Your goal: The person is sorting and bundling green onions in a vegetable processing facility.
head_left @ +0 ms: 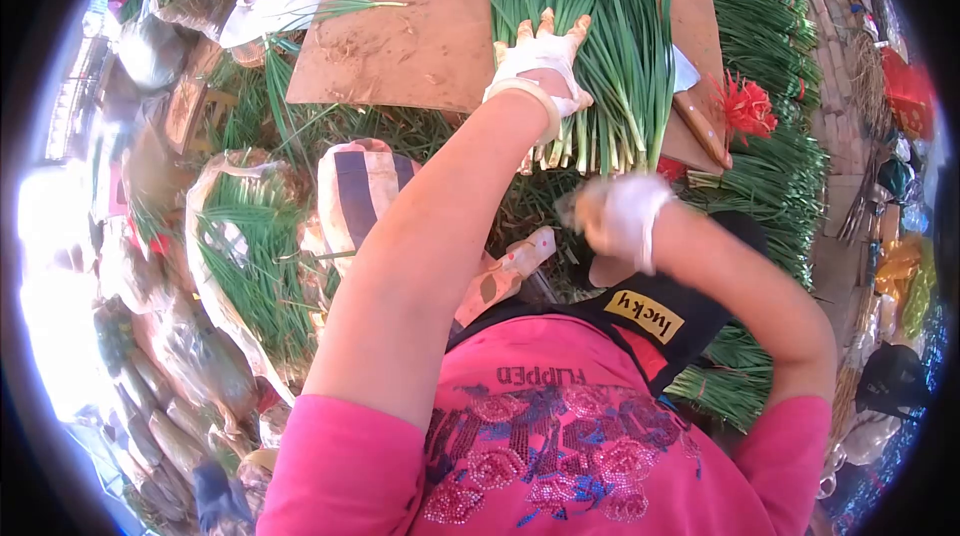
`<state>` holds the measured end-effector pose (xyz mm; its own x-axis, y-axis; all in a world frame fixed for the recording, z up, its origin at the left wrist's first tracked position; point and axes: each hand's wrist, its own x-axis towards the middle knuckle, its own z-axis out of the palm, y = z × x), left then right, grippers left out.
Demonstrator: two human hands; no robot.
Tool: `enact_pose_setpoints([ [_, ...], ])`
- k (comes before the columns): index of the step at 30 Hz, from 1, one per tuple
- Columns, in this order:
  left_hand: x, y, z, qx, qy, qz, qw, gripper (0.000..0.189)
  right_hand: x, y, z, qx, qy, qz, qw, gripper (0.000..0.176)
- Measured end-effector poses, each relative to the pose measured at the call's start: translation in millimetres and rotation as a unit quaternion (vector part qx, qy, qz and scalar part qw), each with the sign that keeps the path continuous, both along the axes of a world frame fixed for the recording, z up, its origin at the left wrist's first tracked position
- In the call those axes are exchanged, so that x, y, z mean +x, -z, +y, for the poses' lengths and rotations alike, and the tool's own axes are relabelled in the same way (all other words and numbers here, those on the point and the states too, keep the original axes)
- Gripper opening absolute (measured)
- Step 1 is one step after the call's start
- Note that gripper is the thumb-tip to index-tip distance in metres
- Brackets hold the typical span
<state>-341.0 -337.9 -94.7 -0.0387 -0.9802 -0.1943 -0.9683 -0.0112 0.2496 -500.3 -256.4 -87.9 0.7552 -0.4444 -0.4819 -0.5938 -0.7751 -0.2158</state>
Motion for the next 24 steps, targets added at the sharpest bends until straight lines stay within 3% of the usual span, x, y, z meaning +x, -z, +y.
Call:
enact_pose_setpoints([
  [1, 0, -4, 1, 0.004, 0.003, 0.003, 1.0, 0.09, 0, -9, 23, 0.091, -0.07, 0.077, 0.99, 0.026],
  [3, 0, -2, 3, -0.008, 0.003, 0.007, 1.0, 0.09, -15, -15, 59, 0.285, -0.037, 0.078, 0.955, 0.03],
  [4, -1, -2, 3, -0.017, 0.004, 0.007, 1.0, 0.09, -15, -20, 64, 0.273, -0.059, 0.155, 0.948, 0.027],
  [6, 3, -2, 1, -0.038, 0.013, 0.047, 0.998, 0.086, -36, -5, 60, 0.196, -0.197, 0.161, 0.947, 0.023],
  [7, 7, -1, 2, -0.052, 0.019, 0.072, 0.996, 0.083, -43, -3, 60, 0.112, -0.204, 0.122, 0.965, 0.018],
  [8, 10, 1, 5, -0.064, 0.026, 0.098, 0.993, 0.081, -48, -1, 59, 0.106, -0.029, 0.06, 0.992, 0.019],
  [10, 20, 31, 0, -0.175, 0.063, 0.303, 0.935, 0.09, -37, -47, 43, 0.254, 0.251, -0.014, 0.934, 0.02],
  [11, 15, 22, 9, -0.156, 0.058, 0.345, 0.924, 0.087, -35, -59, 40, 0.272, 0.263, -0.033, 0.925, 0.021],
  [14, 4, -2, 36, -0.103, 0.071, 0.416, 0.901, 0.072, -52, -48, 30, 0.126, 0.151, -0.154, 0.968, 0.018],
  [15, 10, -2, 36, -0.167, 0.073, 0.401, 0.898, 0.075, -66, -36, 18, 0.021, 0.064, -0.28, 0.958, 0.02],
  [16, 19, 2, 35, -0.229, 0.075, 0.385, 0.891, 0.078, -71, -34, 2, -0.191, -0.028, -0.294, 0.936, 0.022],
  [17, 28, 8, 33, -0.281, 0.051, 0.405, 0.868, 0.072, -77, -36, -6, -0.012, 0.255, -0.245, 0.935, 0.026],
  [18, 31, 17, 33, -0.263, -0.021, 0.488, 0.832, 0.069, -82, -34, -22, -0.045, 0.33, -0.207, 0.92, 0.028],
  [19, 33, 37, 34, -0.206, -0.08, 0.497, 0.839, 0.069, -77, -31, -35, -0.023, 0.391, -0.203, 0.897, 0.027],
  [20, 18, 46, 38, -0.217, -0.054, 0.429, 0.875, 0.073, -71, -24, -42, -0.002, 0.45, -0.197, 0.871, 0.028],
  [21, 4, 54, 42, -0.231, -0.029, 0.356, 0.905, 0.078, -68, 11, -46, -0.131, 0.289, -0.202, 0.926, 0.028],
  [22, -10, 63, 46, -0.248, -0.006, 0.284, 0.926, 0.083, -64, 40, -51, -0.257, 0.116, -0.196, 0.939, 0.028],
  [23, -27, 51, 56, -0.229, 0.025, 0.225, 0.947, 0.09, -34, 33, -43, -0.124, 0.333, -0.238, 0.904, 0.028],
  [24, -39, 26, 62, -0.087, -0.002, 0.168, 0.982, 0.093, -19, 33, -43, -0.081, 0.33, -0.286, 0.896, 0.028],
])
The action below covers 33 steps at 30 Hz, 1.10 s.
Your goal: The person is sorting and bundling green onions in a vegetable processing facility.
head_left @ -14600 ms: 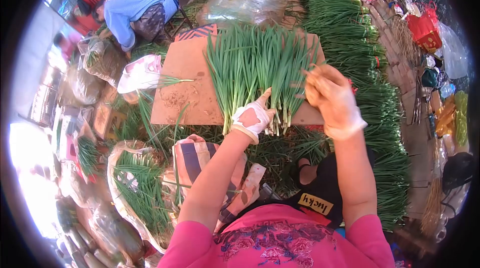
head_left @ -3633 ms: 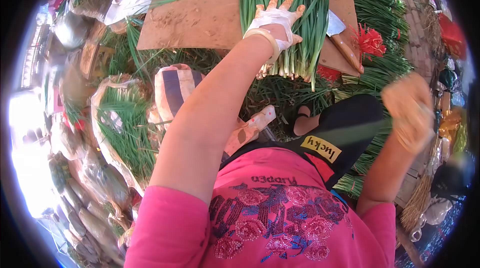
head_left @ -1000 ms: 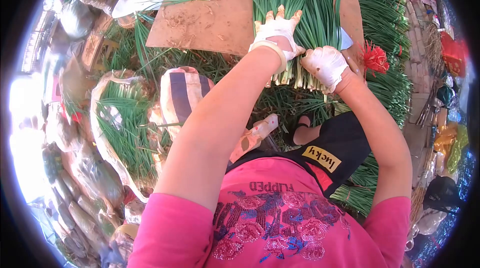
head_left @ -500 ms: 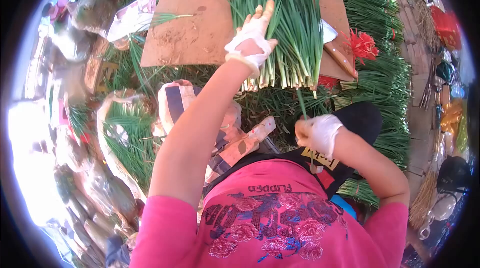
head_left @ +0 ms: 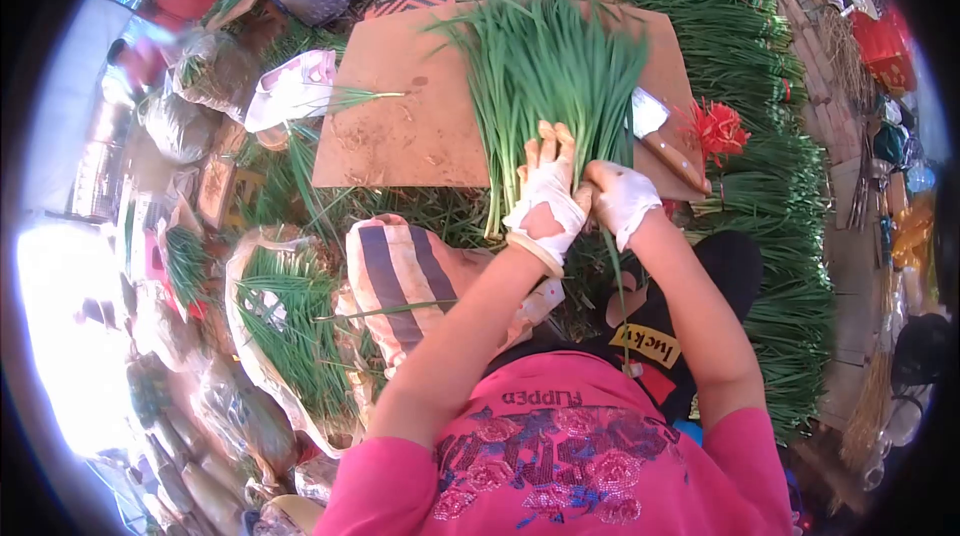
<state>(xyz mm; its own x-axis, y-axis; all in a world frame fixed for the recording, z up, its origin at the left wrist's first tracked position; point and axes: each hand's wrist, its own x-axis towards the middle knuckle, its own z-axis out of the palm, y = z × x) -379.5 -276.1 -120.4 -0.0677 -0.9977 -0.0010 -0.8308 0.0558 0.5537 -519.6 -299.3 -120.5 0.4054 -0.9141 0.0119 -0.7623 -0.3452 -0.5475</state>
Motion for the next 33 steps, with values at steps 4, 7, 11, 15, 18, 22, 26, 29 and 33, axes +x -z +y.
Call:
enact_pose_setpoints([
  [4, 30, -25, 7, 0.009, 0.018, 0.083, 0.996, 0.093, -17, -35, 0, 0.025, -0.08, 0.047, 0.995, 0.028],
  [7, 95, -8, -10, -0.172, 0.032, 0.318, 0.932, 0.062, -35, -79, 21, 0.195, -0.022, 0.032, 0.98, 0.028],
  [11, 203, -13, -55, -0.191, -0.034, 0.115, 0.974, 0.037, -52, -53, 65, 0.341, 0.031, -0.016, 0.939, 0.018],
  [15, 298, 23, -115, -0.193, -0.033, -0.142, 0.97, 0.041, -57, -24, 92, 0.294, -0.013, 0.06, 0.954, 0.027],
  [18, 335, 32, -142, -0.12, -0.073, -0.26, 0.955, 0.056, -65, -7, 94, 0.236, 0.099, 0.115, 0.96, 0.028],
  [22, 340, 18, -145, 0.008, -0.122, -0.278, 0.953, 0.05, -77, -14, 100, 0.24, 0.152, 0.118, 0.952, 0.028],
  [26, 357, 6, -116, 0.014, -0.128, -0.227, 0.965, 0.026, -66, -48, 99, 0.248, 0.117, 0.052, 0.96, 0.027],
  [29, 353, 15, -83, -0.092, -0.191, -0.104, 0.972, 0.019, -43, -87, 93, 0.376, 0.099, -0.168, 0.906, 0.022],
  [33, 223, -79, -4, -0.004, -0.158, 0.347, 0.925, 0.016, 2, -114, 66, 0.407, 0.035, -0.302, 0.862, 0.026],
])
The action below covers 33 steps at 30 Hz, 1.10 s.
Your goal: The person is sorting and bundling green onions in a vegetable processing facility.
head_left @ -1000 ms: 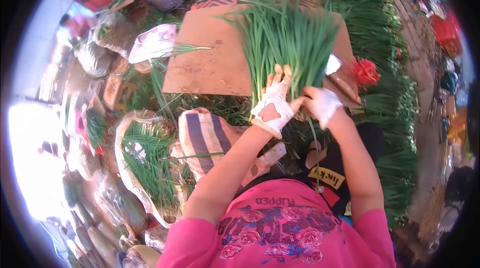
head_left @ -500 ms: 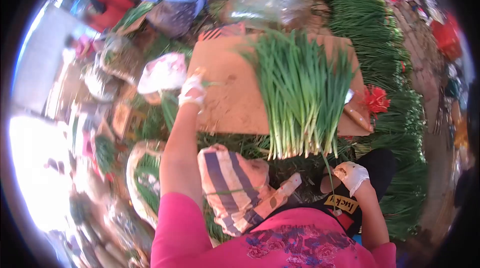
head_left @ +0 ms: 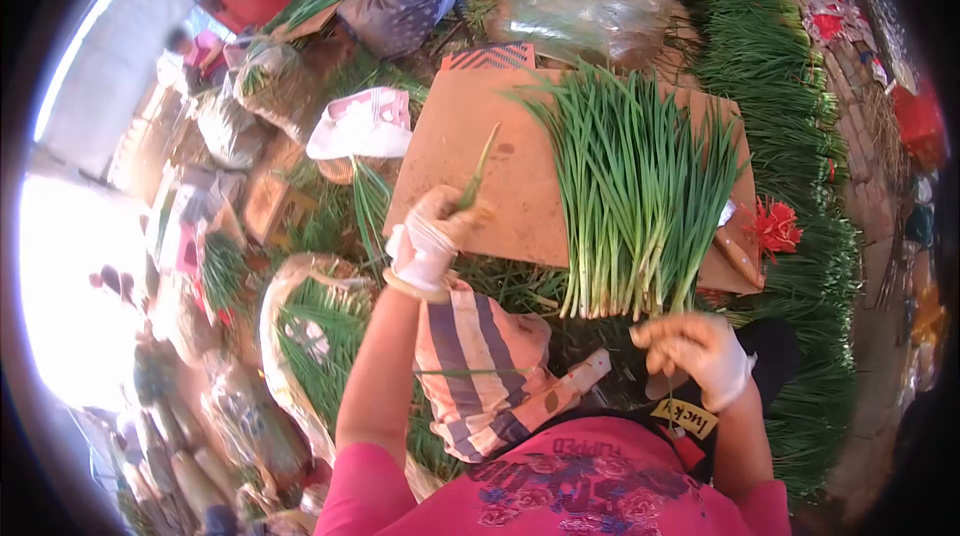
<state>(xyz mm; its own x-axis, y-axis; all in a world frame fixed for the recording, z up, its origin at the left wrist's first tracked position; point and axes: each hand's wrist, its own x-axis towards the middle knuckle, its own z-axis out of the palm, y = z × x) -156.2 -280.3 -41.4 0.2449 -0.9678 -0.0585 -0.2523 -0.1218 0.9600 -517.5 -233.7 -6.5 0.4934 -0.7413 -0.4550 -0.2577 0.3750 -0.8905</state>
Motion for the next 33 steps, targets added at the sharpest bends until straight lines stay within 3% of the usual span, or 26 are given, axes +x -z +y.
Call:
enact_pose_setpoints([
  [3, -72, -39, 52, 0.007, 0.047, 0.197, 0.979, 0.008, 39, -14, -22, -0.081, 0.081, -0.11, 0.987, 0.04],
  [5, -94, -38, 73, 0.084, 0.103, 0.136, 0.982, 0.017, 52, -20, -30, -0.111, 0.058, -0.232, 0.965, 0.04],
  [7, -122, -40, 90, 0.116, 0.102, 0.246, 0.957, 0.026, 60, -37, -28, -0.101, 0.028, -0.223, 0.969, 0.034],
  [8, -129, -39, 97, 0.131, 0.131, 0.244, 0.952, 0.029, 60, -42, -25, -0.097, 0.014, -0.221, 0.97, 0.032],
  [12, -161, -19, 109, 0.01, 0.108, 0.38, 0.919, 0.023, 51, -33, -10, -0.083, 0.047, -0.179, 0.979, 0.019],
  [16, -160, -5, 120, 0.039, 0.122, 0.352, 0.927, 0.023, 47, -26, 6, -0.036, 0.059, -0.159, 0.985, 0.016],
  [19, -163, 3, 125, -0.031, 0.125, 0.114, 0.985, 0.022, 33, -42, 8, -0.102, 0.131, -0.13, 0.977, 0.015],
  [20, -155, 20, 123, -0.052, 0.148, -0.051, 0.986, 0.023, 25, -55, 6, -0.09, 0.176, -0.176, 0.964, 0.014],
  [21, -148, 25, 126, 0.029, 0.185, 0.031, 0.982, 0.021, 15, -63, 2, -0.128, 0.199, -0.191, 0.953, 0.016],
  [22, -129, 35, 125, -0.028, 0.308, -0.227, 0.923, 0.021, 0, -63, -4, -0.155, 0.186, -0.199, 0.95, 0.018],
  [24, -104, 52, 114, -0.089, 0.312, -0.321, 0.89, 0.025, -14, -67, -4, -0.178, 0.153, -0.167, 0.958, 0.02],
  [25, -102, 55, 111, -0.086, 0.209, -0.163, 0.96, 0.029, -15, -73, 0, -0.17, 0.131, -0.128, 0.968, 0.021],
  [26, -104, 59, 107, -0.115, 0.153, -0.036, 0.981, 0.042, -10, -77, 3, -0.16, 0.102, -0.093, 0.977, 0.022],
  [27, -121, 18, 109, -0.14, 0.117, -0.065, 0.981, 0.053, -2, -77, 5, -0.108, 0.057, -0.027, 0.992, 0.021],
  [29, -153, -33, 110, -0.087, 0.255, 0.024, 0.963, 0.044, 16, -62, 8, -0.124, -0.013, -0.022, 0.992, 0.02],
  [30, -170, -59, 110, -0.051, 0.316, 0.065, 0.945, 0.041, 28, -71, 17, -0.132, 0.021, -0.052, 0.99, 0.021],
  [31, -178, -30, 110, -0.074, 0.31, -0.233, 0.919, 0.032, 30, -82, 19, -0.157, 0.056, -0.032, 0.985, 0.024],
  [32, -190, -19, 108, -0.107, 0.361, 0.003, 0.926, 0.035, 23, -87, 11, -0.234, 0.09, -0.02, 0.968, 0.022],
  [33, -204, 1, 113, -0.056, 0.336, 0.134, 0.931, 0.042, 8, -96, -3, -0.351, 0.128, -0.013, 0.928, 0.02],
])
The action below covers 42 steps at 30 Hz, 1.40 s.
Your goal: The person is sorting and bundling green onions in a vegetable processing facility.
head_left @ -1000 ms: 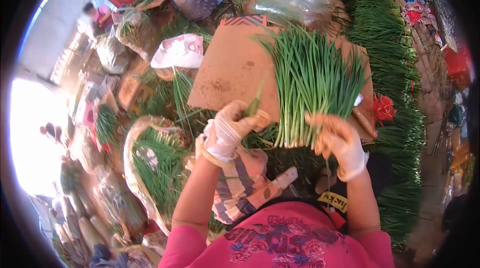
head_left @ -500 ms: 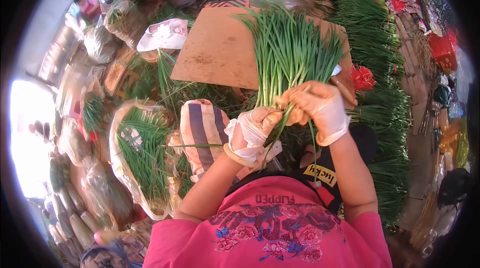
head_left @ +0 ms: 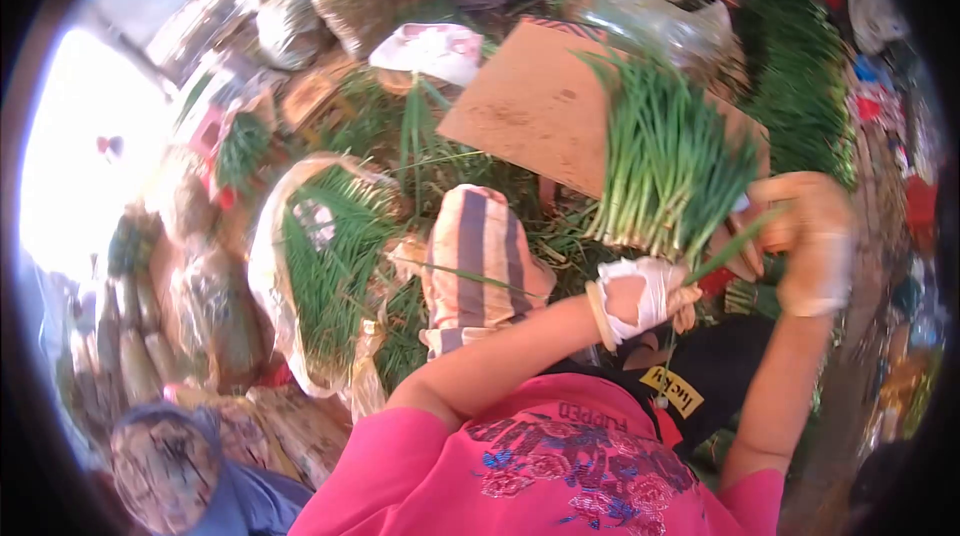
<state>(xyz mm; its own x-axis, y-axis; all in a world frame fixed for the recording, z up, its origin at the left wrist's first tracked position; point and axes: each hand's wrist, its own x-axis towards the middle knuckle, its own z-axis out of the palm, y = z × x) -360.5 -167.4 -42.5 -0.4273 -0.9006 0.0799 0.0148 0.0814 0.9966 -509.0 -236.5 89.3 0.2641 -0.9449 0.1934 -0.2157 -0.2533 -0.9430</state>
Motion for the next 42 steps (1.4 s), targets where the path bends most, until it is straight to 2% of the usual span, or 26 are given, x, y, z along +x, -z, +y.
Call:
enact_pose_setpoints([
  [1, -4, 25, 3, -0.004, -0.019, 0.014, 1.0, 0.044, -22, -9, -16, -0.131, 0.055, 0.022, 0.99, 0.019],
  [3, 3, 82, 8, 0.065, -0.007, -0.027, 0.998, 0.04, -67, -34, -46, -0.361, 0.162, 0.076, 0.915, 0.018],
  [4, 4, 111, 13, 0.11, 0.004, -0.029, 0.993, 0.039, -82, -52, -58, -0.439, 0.189, 0.089, 0.874, 0.019],
  [6, 13, 123, 24, 0.169, -0.002, 0.039, 0.985, 0.039, -94, -76, -73, -0.529, 0.164, 0.112, 0.825, 0.016],
  [8, 29, 98, 31, 0.107, -0.052, 0.041, 0.992, 0.038, -119, -54, -73, -0.488, 0.177, 0.136, 0.844, 0.019],
  [10, 59, 39, 42, 0.06, -0.122, 0.023, 0.991, 0.039, -82, -34, -57, -0.491, 0.114, 0.187, 0.843, 0.024],
  [13, 118, 22, 45, -0.118, -0.22, 0.035, 0.968, 0.044, -33, 51, -52, -0.381, -0.04, 0.286, 0.878, 0.037],
  [14, 140, 8, 60, 0.073, -0.25, 0.108, 0.96, 0.045, -21, 86, -47, -0.317, -0.104, 0.336, 0.881, 0.042],
  [15, 169, 10, 59, -0.126, -0.317, 0.012, 0.94, 0.047, -10, 109, -35, -0.263, -0.16, 0.399, 0.864, 0.048],
  [17, 217, 35, 72, -0.096, -0.427, 0.089, 0.895, 0.035, 21, 115, 7, -0.255, -0.212, 0.51, 0.794, 0.054],
  [19, 267, 76, 80, -0.048, -0.526, 0.197, 0.826, 0.037, 13, 143, 31, -0.102, -0.189, 0.445, 0.869, 0.054],
  [20, 294, 104, 83, -0.039, -0.544, 0.176, 0.82, 0.042, 10, 149, 41, -0.027, -0.162, 0.38, 0.91, 0.051],
  [21, 327, 133, 83, -0.055, -0.542, 0.044, 0.838, 0.031, 5, 161, 49, 0.0, -0.16, 0.34, 0.927, 0.048],
  [22, 339, 138, 75, -0.047, -0.552, 0.097, 0.827, 0.041, 5, 170, 54, 0.027, -0.157, 0.3, 0.941, 0.045],
  [24, 372, 166, 50, -0.009, -0.577, 0.041, 0.815, 0.06, 14, 181, 71, 0.091, -0.139, 0.256, 0.952, 0.034],
  [26, 394, 170, 16, 0.025, -0.608, -0.13, 0.783, 0.069, 10, 190, 72, 0.047, -0.22, 0.324, 0.919, 0.036],
  [28, 431, 209, -25, 0.122, -0.638, -0.143, 0.747, 0.083, 24, 183, 77, 0.124, -0.179, 0.291, 0.932, 0.034],
  [29, 441, 210, -40, 0.114, -0.641, -0.201, 0.732, 0.091, 22, 186, 77, 0.168, -0.155, 0.279, 0.933, 0.033],
  [30, 447, 199, -53, 0.197, -0.625, -0.222, 0.722, 0.096, 26, 185, 78, 0.219, -0.117, 0.27, 0.93, 0.033],
  [32, 469, 238, -78, 0.186, -0.643, -0.294, 0.682, 0.098, 7, 206, 82, 0.256, -0.081, 0.218, 0.938, 0.031],
  [33, 473, 238, -87, 0.283, -0.637, -0.265, 0.666, 0.101, 23, 187, 80, 0.302, -0.079, 0.292, 0.904, 0.029],
  [36, 431, 225, -91, 0.431, -0.6, -0.214, 0.639, 0.098, 17, 196, 79, 0.335, -0.075, 0.291, 0.893, 0.026],
  [37, 426, 277, -96, 0.417, -0.538, -0.336, 0.651, 0.073, 11, 201, 81, 0.352, -0.071, 0.295, 0.886, 0.026],
  [38, 407, 325, -106, 0.309, -0.286, -0.586, 0.692, 0.041, 14, 204, 79, 0.365, -0.064, 0.29, 0.883, 0.026],
  [41, 292, 329, -118, 0.237, -0.182, -0.466, 0.833, 0.038, 18, 218, 72, 0.419, -0.063, 0.274, 0.863, 0.027],
  [42, 264, 323, -121, 0.249, -0.034, -0.465, 0.849, 0.049, 27, 218, 66, 0.395, -0.079, 0.302, 0.864, 0.028],
])
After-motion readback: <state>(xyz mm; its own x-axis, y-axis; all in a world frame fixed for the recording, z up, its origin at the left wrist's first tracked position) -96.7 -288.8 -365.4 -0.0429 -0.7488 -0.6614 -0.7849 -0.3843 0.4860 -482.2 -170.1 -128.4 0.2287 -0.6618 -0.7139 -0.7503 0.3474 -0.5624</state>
